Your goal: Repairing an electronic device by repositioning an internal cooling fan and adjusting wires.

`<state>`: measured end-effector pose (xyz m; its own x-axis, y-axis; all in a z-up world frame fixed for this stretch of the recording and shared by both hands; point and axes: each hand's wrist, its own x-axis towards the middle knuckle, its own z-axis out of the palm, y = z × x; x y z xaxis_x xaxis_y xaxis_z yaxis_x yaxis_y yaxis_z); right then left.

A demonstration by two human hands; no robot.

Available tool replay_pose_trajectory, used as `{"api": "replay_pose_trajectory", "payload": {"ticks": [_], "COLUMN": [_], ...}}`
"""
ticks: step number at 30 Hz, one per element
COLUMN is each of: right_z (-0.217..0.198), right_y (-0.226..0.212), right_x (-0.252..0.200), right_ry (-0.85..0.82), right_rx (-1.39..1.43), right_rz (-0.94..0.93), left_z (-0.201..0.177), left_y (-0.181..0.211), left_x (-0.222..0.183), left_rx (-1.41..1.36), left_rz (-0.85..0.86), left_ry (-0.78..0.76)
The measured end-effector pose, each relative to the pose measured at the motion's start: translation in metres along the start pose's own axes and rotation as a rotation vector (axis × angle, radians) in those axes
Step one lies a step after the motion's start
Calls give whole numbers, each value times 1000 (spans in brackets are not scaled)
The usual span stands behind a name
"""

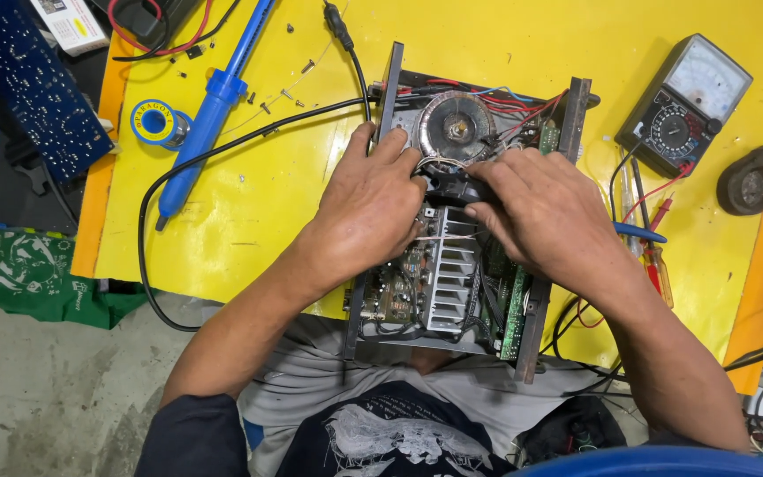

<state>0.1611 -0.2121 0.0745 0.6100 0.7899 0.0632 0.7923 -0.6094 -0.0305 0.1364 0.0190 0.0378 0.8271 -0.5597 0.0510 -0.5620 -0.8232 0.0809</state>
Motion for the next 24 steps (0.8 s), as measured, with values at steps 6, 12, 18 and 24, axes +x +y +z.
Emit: {"api": "replay_pose_trajectory", "payload": {"ticks": [6, 12, 18, 24], "right_z": [-15, -19, -23, -22], "right_y": [-1, -1, -3, -6], "right_x": [1, -1, -13, -28], "right_ry": [-26, 59, 125, 202], "right_rx": [194, 365, 242, 252], "right_rz": [69, 61, 109, 146], "left_z": [4, -3, -1, -10], "left_y": [7, 26, 31, 30], "left_x": [-2, -8, -8, -19], "left_rx": [-48, 122, 183, 75], "left_rz": [-44, -114, -139, -162], "left_ry": [127, 162, 127, 370]}}
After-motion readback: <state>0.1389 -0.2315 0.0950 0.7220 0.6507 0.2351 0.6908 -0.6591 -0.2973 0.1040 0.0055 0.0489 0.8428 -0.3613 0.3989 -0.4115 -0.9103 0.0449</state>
